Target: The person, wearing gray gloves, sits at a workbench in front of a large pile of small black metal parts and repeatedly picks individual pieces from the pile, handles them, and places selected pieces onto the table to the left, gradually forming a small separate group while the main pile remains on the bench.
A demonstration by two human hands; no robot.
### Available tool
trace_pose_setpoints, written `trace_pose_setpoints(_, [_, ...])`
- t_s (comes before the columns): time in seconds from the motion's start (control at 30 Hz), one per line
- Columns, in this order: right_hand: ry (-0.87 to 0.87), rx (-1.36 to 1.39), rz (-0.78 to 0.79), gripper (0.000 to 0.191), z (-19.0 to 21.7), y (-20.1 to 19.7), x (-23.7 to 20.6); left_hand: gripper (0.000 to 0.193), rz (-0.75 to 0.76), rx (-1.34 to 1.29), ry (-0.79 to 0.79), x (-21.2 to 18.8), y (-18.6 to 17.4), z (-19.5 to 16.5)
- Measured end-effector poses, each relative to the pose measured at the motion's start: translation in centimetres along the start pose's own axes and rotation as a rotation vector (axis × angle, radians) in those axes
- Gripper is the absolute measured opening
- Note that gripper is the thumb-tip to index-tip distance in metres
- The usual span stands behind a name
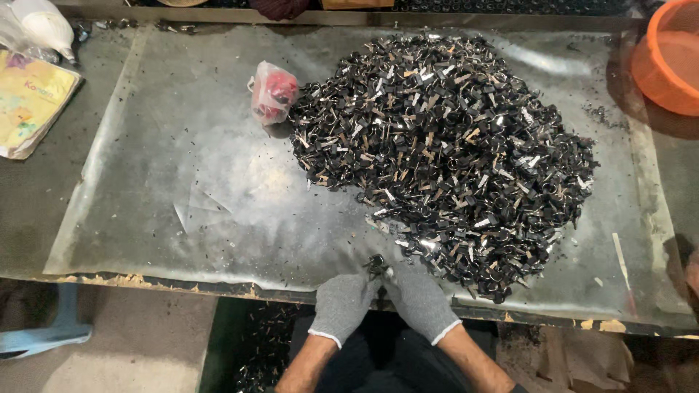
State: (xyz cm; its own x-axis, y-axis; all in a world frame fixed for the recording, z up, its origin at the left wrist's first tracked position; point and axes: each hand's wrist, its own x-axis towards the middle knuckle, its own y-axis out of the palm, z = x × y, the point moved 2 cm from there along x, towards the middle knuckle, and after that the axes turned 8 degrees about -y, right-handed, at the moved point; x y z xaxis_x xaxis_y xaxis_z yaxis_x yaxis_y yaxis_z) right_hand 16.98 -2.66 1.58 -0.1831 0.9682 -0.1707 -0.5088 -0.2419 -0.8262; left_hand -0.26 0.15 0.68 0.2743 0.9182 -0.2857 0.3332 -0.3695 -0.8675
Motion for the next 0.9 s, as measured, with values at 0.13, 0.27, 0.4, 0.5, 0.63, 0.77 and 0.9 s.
trace_pose_setpoints(0.13, [0.055,0.052,0.153,0.033,0.6,0.5,-1.3,0.019,-0.224,-0.241,0.094,0.5,-2.2,-0.4])
trace_pose_setpoints(0.27, [-0.013,0.052,0.292,0.028,1.6,1.6,-1.0,0.022,-0.258,-0.304,0.224,2.6,-2.7,-1.6])
trace_pose_setpoints(0.4, [0.189,-0.136,0.198,0.021,0.6,1.2,-0.2,0.016,-0.113,-0.516,0.27,3.3,-2.0,-1.8])
trace_pose_setpoints(0.5, [0.164,-0.1,0.067,0.022,-0.4,0.2,-0.7,0.021,-0.15,-0.305,0.134,2.5,-1.2,-1.0])
trace_pose_setpoints(0.63, [-0.03,0.037,-0.083,0.041,0.0,0.0,-0.7,0.021,-0.246,-0.304,0.124,2.0,-0.4,-0.3])
trace_pose_setpoints(0.77, [0.128,-0.01,0.11,0.049,0.8,1.0,0.6,0.013,-0.278,-0.225,0.233,2.2,0.4,-0.1])
trace_pose_setpoints(0.9, [0.104,-0.178,0.07,0.059,1.5,0.2,0.9,0.008,-0.271,-0.179,0.286,2.3,0.6,0.2])
